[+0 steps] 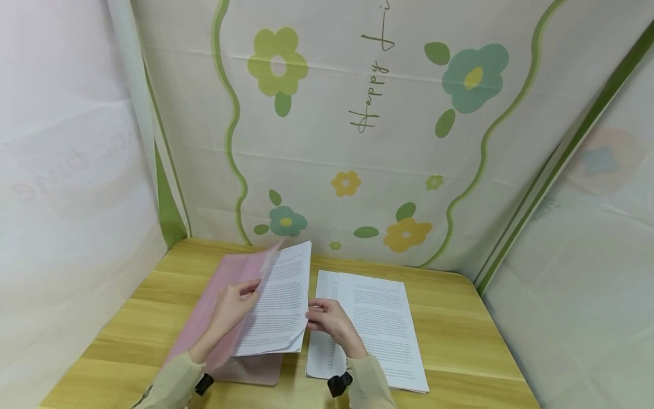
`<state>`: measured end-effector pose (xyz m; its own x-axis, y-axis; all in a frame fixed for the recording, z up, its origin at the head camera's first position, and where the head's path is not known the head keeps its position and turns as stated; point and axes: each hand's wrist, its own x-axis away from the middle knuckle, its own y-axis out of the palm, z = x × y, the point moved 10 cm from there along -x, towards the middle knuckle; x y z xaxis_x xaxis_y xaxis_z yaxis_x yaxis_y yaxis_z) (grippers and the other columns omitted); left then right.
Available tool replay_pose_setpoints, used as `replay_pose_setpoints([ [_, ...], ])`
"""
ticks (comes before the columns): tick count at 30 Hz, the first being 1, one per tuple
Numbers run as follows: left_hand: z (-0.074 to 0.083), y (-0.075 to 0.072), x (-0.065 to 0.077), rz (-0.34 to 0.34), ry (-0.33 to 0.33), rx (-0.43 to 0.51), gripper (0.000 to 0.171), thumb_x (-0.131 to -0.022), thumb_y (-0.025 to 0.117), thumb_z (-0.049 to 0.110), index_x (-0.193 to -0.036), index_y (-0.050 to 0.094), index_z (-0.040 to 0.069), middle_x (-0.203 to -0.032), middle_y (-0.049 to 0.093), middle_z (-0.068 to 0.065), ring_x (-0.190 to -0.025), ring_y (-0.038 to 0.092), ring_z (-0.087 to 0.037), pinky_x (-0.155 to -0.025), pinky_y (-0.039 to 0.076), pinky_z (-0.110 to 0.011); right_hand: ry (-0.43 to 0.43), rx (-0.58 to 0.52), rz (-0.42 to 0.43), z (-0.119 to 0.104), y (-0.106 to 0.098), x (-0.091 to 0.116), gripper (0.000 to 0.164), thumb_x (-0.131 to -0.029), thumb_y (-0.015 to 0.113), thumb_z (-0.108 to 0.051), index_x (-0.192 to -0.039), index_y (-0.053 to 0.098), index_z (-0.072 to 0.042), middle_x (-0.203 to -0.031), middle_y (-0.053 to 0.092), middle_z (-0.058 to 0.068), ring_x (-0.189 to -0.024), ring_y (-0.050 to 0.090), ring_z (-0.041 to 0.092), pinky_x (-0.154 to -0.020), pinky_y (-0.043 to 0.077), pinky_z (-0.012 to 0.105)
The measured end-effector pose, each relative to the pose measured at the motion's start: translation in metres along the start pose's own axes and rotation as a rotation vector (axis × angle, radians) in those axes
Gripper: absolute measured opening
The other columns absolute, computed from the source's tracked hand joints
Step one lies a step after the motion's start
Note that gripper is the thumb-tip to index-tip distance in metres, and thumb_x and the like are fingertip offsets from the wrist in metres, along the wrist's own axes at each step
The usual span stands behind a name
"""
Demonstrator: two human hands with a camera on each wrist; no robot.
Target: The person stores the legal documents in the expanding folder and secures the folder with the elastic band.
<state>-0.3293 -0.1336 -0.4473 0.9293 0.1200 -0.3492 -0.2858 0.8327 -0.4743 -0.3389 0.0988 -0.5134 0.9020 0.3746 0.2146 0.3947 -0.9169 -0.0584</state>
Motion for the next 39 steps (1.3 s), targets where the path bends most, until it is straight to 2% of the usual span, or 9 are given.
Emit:
replay_pose_setpoints([
  [6, 0.003, 0.002, -0.002, -0.012, 0.015, -0.010, 0.029, -0.084, 0.066, 0.007, -0.111, 0.074, 0.000, -0.103, 0.077, -0.017, -0.079, 0.067, -0.014, -0.064, 0.052, -0.024, 0.007, 0.010, 0.020, -0.001, -0.003, -0.002, 0.045, -0.093, 0.062, -0.004, -0.133, 0.052, 0.014, -0.106, 0.075, 0.014, -0.078, 0.070, 0.005, -0.072, 0.058, 0.021],
  [9, 0.004, 0.001, -0.001, -0.008, 0.022, 0.001, 0.030, -0.083, 0.065, 0.006, -0.111, 0.074, 0.000, -0.103, 0.076, -0.018, -0.062, 0.055, -0.007, -0.054, 0.044, -0.018, 0.005, 0.009, 0.014, -0.002, -0.001, -0.005, 0.045, -0.093, 0.062, -0.005, -0.133, 0.052, 0.013, -0.107, 0.075, 0.013, -0.077, 0.070, 0.005, -0.072, 0.058, 0.020],
  [12, 0.005, 0.001, -0.001, -0.005, 0.038, 0.016, 0.030, -0.083, 0.064, 0.005, -0.110, 0.074, -0.002, -0.101, 0.076, -0.020, -0.048, 0.038, -0.001, -0.046, 0.035, -0.017, 0.001, 0.008, -0.006, -0.003, 0.004, -0.009, 0.044, -0.094, 0.061, -0.005, -0.133, 0.053, 0.013, -0.109, 0.074, 0.014, -0.077, 0.070, 0.004, -0.072, 0.058, 0.020],
  [16, 0.008, 0.000, 0.000, 0.012, 0.067, 0.007, 0.030, -0.082, 0.063, 0.004, -0.108, 0.074, -0.003, -0.098, 0.076, -0.020, -0.047, 0.033, 0.004, -0.046, 0.034, -0.015, -0.009, 0.003, -0.035, -0.005, 0.011, -0.013, 0.042, -0.094, 0.060, -0.004, -0.132, 0.054, 0.013, -0.110, 0.074, 0.015, -0.077, 0.069, 0.004, -0.073, 0.058, 0.021],
  [22, 0.007, -0.001, -0.001, 0.014, 0.053, -0.001, 0.030, -0.081, 0.064, 0.004, -0.109, 0.075, -0.002, -0.100, 0.077, -0.018, -0.059, 0.051, -0.005, -0.058, 0.043, -0.017, -0.022, 0.001, -0.040, -0.008, 0.018, -0.017, 0.042, -0.093, 0.060, -0.003, -0.131, 0.053, 0.015, -0.110, 0.074, 0.017, -0.077, 0.069, 0.004, -0.070, 0.057, 0.018],
  [26, 0.007, 0.000, -0.001, 0.013, 0.049, 0.000, 0.031, -0.081, 0.064, 0.004, -0.109, 0.075, -0.002, -0.100, 0.077, -0.018, -0.060, 0.052, -0.006, -0.061, 0.045, -0.018, -0.025, 0.002, -0.045, -0.010, 0.021, -0.017, 0.043, -0.092, 0.061, -0.002, -0.130, 0.053, 0.016, -0.112, 0.072, 0.020, -0.076, 0.068, 0.004, -0.071, 0.057, 0.019],
  [29, 0.006, 0.000, -0.001, 0.020, 0.045, -0.002, 0.030, -0.081, 0.064, 0.004, -0.108, 0.075, -0.002, -0.099, 0.077, -0.017, -0.058, 0.051, -0.005, -0.062, 0.046, -0.018, -0.023, 0.002, -0.053, -0.010, 0.024, -0.019, 0.042, -0.092, 0.061, -0.002, -0.129, 0.054, 0.016, -0.110, 0.073, 0.018, -0.076, 0.068, 0.004, -0.073, 0.057, 0.020],
  [35, 0.006, -0.002, 0.000, 0.042, 0.043, -0.023, 0.030, -0.080, 0.064, 0.005, -0.107, 0.076, -0.001, -0.095, 0.078, -0.014, -0.075, 0.066, -0.016, -0.067, 0.051, -0.023, -0.016, -0.008, -0.058, -0.008, 0.028, -0.024, 0.041, -0.092, 0.061, -0.002, -0.128, 0.054, 0.017, -0.106, 0.074, 0.016, -0.077, 0.068, 0.004, -0.072, 0.057, 0.018],
  [39, 0.005, -0.002, 0.000, 0.047, 0.033, -0.029, 0.030, -0.080, 0.065, 0.006, -0.107, 0.076, 0.000, -0.095, 0.078, -0.014, -0.077, 0.067, -0.019, -0.067, 0.051, -0.024, -0.015, -0.009, -0.066, -0.007, 0.030, -0.027, 0.040, -0.092, 0.060, -0.001, -0.128, 0.055, 0.017, -0.106, 0.074, 0.016, -0.076, 0.068, 0.004, -0.071, 0.056, 0.018],
])
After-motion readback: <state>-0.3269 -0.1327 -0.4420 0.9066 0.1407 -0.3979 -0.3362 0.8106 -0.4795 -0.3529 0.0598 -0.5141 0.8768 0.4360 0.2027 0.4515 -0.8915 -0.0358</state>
